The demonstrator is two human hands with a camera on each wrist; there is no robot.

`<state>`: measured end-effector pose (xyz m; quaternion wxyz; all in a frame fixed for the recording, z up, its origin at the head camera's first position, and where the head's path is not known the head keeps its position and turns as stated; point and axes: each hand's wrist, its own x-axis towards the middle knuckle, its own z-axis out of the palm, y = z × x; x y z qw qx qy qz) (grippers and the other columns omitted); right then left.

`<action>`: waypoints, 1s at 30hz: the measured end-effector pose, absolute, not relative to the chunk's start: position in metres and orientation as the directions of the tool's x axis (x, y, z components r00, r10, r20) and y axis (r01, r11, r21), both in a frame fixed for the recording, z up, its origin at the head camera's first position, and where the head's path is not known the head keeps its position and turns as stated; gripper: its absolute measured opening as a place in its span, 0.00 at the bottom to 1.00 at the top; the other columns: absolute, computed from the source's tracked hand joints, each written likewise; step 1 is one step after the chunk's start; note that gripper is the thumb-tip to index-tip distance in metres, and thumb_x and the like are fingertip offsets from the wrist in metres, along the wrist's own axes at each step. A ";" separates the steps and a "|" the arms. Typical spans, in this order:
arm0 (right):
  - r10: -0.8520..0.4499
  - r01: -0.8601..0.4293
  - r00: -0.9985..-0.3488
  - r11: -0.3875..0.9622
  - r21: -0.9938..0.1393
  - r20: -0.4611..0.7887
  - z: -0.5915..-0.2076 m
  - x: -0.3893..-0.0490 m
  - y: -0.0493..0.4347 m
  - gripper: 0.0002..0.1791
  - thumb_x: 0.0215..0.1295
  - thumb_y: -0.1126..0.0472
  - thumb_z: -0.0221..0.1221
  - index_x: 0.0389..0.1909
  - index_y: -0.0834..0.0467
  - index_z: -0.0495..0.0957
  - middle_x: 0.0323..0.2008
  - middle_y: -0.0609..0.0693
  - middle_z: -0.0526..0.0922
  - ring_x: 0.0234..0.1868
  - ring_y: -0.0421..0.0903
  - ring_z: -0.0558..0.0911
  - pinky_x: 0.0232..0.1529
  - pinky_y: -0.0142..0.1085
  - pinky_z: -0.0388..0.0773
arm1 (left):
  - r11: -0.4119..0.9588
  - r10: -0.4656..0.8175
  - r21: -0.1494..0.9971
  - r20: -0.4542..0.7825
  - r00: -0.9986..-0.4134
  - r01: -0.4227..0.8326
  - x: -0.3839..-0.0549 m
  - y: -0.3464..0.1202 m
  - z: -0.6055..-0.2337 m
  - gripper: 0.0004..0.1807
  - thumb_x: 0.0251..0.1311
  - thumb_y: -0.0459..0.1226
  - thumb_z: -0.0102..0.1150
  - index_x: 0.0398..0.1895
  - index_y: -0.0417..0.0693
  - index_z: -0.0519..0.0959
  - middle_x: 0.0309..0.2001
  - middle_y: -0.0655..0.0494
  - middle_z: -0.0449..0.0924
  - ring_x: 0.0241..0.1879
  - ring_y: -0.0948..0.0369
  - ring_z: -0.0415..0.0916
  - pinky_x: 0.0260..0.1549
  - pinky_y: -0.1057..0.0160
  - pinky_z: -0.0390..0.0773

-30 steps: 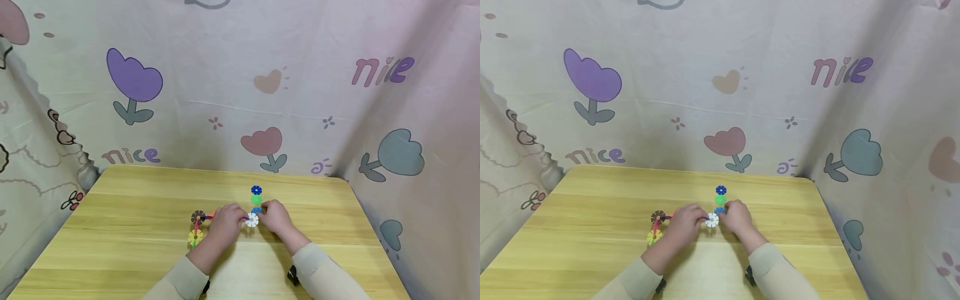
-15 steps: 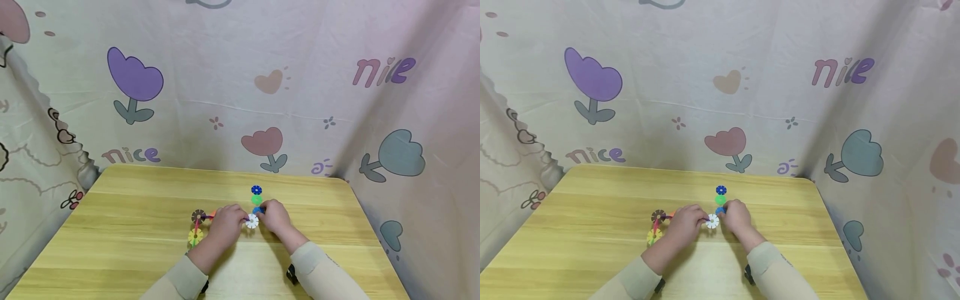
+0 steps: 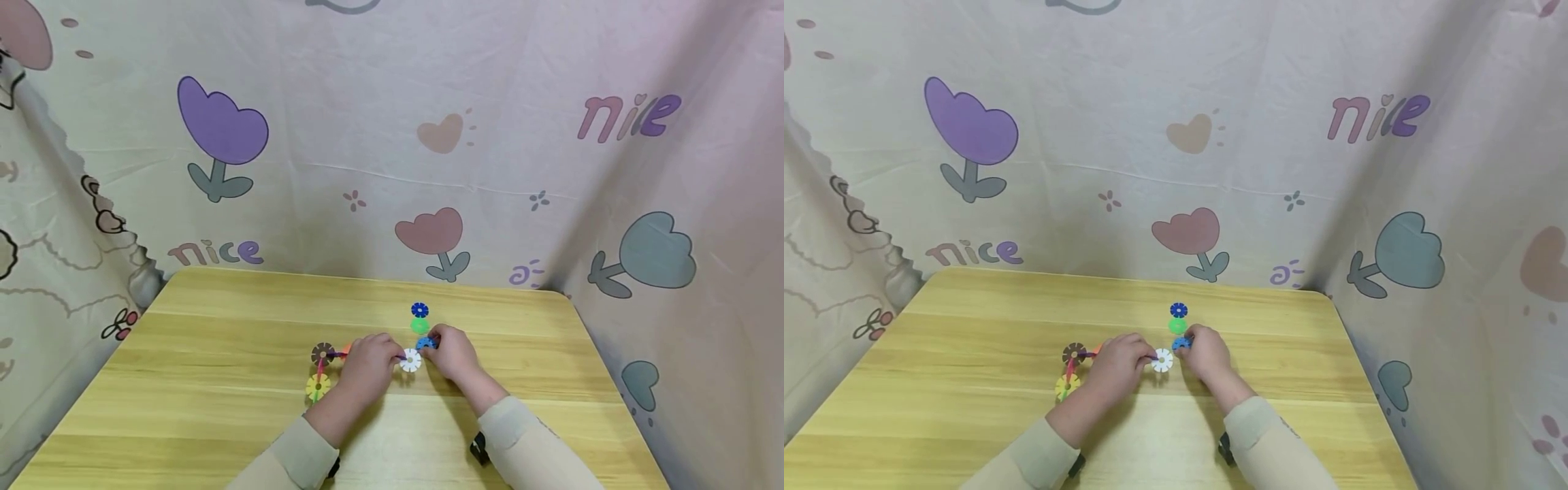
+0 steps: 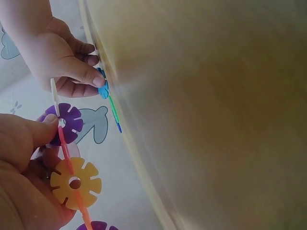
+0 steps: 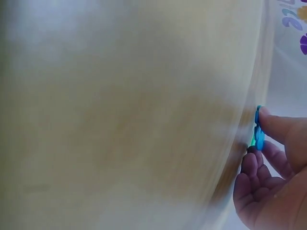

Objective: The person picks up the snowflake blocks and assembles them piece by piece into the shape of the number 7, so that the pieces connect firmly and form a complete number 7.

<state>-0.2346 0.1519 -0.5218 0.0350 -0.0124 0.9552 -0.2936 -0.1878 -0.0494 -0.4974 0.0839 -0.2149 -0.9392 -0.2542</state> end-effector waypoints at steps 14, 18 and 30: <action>-0.039 0.009 -0.998 0.672 -0.741 -0.048 -0.526 -0.224 0.172 0.07 0.65 0.72 0.70 0.43 0.63 0.86 0.34 0.49 0.82 0.38 0.47 0.79 0.45 0.43 0.81 | 0.773 0.363 0.453 0.258 -0.895 0.444 -0.188 -0.049 -0.499 0.04 0.70 0.38 0.67 0.39 0.55 0.91 0.39 0.63 0.85 0.43 0.58 0.82 0.46 0.54 0.79; -0.063 0.002 -0.997 0.604 -0.797 -0.050 -0.525 -0.217 0.178 0.07 0.65 0.74 0.69 0.42 0.65 0.87 0.34 0.49 0.85 0.36 0.45 0.80 0.41 0.38 0.82 | 0.774 0.356 0.461 0.250 -0.901 0.434 -0.188 -0.049 -0.499 0.04 0.70 0.38 0.67 0.39 0.55 0.90 0.40 0.62 0.86 0.43 0.57 0.82 0.46 0.53 0.79; -0.088 -0.050 -0.996 0.475 -0.878 0.009 -0.514 -0.198 0.187 0.05 0.65 0.74 0.68 0.35 0.62 0.87 0.30 0.48 0.84 0.32 0.45 0.76 0.33 0.32 0.75 | 0.778 0.352 0.471 0.222 -0.909 0.416 -0.190 -0.048 -0.499 0.05 0.69 0.35 0.67 0.40 0.54 0.90 0.40 0.61 0.85 0.44 0.57 0.82 0.46 0.53 0.79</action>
